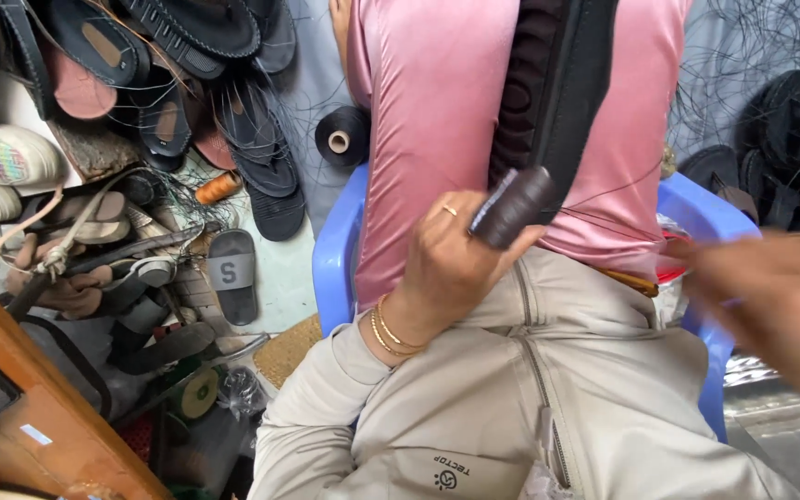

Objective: Hand-stitching a shoe sole to the upper part of a sandal using a needle and thread.

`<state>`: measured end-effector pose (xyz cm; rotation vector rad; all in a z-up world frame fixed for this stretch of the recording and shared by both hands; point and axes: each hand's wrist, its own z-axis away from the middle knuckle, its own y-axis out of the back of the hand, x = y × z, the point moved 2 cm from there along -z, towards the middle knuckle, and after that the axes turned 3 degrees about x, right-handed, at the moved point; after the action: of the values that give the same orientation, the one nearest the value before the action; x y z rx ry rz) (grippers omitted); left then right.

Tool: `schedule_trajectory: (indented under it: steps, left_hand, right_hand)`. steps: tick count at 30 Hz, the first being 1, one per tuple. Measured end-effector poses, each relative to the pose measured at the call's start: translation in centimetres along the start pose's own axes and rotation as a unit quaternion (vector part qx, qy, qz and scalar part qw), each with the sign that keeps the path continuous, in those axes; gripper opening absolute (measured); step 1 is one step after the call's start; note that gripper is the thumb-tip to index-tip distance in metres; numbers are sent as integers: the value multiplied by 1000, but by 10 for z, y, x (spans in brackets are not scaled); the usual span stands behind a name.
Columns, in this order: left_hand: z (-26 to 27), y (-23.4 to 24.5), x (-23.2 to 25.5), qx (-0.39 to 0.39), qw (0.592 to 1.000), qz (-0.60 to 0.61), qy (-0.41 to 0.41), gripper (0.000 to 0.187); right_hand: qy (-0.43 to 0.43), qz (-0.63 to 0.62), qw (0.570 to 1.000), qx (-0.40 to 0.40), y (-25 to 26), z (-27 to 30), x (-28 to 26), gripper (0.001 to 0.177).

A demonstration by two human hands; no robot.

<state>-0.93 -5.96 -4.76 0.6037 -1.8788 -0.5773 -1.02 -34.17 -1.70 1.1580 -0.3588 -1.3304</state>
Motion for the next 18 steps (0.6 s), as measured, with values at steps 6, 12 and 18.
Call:
schedule_trajectory:
  steps: [6,12,18]
  left_hand:
    - [27,10,-2,-16,997,72,8,51]
    - [25,-15,-14,-114,984,-125,46,67]
    - [29,-21,-18,-86,987,-128,34,68]
  right_hand:
    - [5,-229,973,17,31,-56,-66,27]
    - [110,-71,986,107,-1,-69,-70,17]
    - [67,76,978,182,-24,-62,-71,7]
